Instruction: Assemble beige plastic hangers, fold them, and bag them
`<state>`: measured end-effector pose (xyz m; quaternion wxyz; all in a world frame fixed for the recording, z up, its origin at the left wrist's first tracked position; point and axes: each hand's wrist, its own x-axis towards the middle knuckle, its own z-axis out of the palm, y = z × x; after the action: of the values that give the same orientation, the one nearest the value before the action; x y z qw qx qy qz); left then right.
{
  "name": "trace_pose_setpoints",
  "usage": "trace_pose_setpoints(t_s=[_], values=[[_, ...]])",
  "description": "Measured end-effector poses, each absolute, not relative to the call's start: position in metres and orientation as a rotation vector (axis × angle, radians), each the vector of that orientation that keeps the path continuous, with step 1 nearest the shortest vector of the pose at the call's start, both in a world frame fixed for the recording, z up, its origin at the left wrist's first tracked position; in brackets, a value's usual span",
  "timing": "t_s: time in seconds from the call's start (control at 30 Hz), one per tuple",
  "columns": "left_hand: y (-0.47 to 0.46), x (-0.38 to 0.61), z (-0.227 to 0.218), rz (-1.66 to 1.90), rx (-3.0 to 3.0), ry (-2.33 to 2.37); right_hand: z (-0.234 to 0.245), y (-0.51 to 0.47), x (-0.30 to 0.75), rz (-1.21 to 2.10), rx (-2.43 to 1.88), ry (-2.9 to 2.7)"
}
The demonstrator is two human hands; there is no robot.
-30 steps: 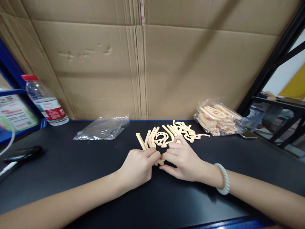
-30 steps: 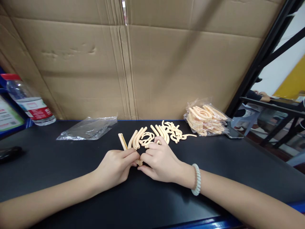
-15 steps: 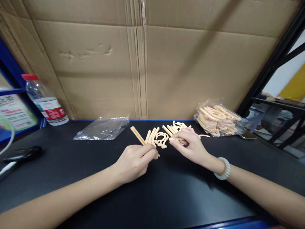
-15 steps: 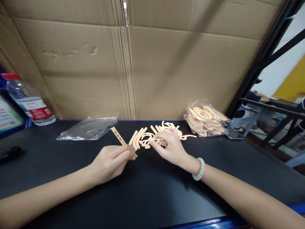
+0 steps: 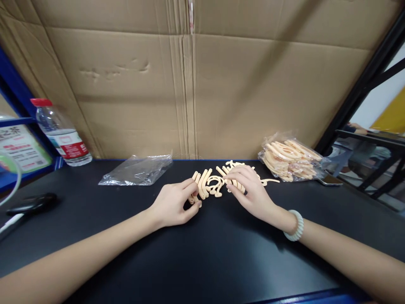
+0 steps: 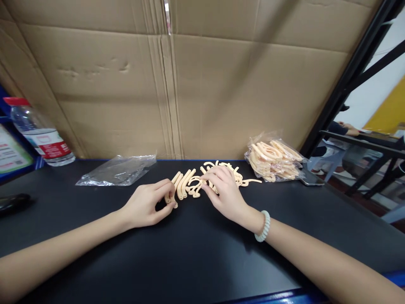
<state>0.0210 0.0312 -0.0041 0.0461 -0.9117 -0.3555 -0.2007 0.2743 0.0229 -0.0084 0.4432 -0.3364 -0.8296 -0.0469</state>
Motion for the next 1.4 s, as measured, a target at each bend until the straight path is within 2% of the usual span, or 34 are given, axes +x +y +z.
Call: trace_pose_setpoints(t_s=[0.2, 0.43, 0.73, 0.93, 1.4], values=[[0.031, 0.023, -0.004, -0.621, -2.764, -1.025, -0.008, 0.02, 0.272, -0.268, -0.795, -1.937], [0.028, 0.023, -0.007, -0.614, -2.73, -1.005, -0.021, 0.025, 0.272, -0.09, -0.885, -2.444], [0.034, 0.023, -0.014, -0.648, -2.764, -0.953, -0.022, 0.023, 0.27, -0.259, -0.923, -2.395], [0.036, 0.025, -0.014, -0.653, -2.769, -0.918, -0.023, 0.023, 0.269, -0.165, -0.868, -2.389], [0.06, 0.019, -0.017, -0.694, -2.706, -1.038, -0.017, 0.025, 0.268, -0.209, -0.996, -2.464]])
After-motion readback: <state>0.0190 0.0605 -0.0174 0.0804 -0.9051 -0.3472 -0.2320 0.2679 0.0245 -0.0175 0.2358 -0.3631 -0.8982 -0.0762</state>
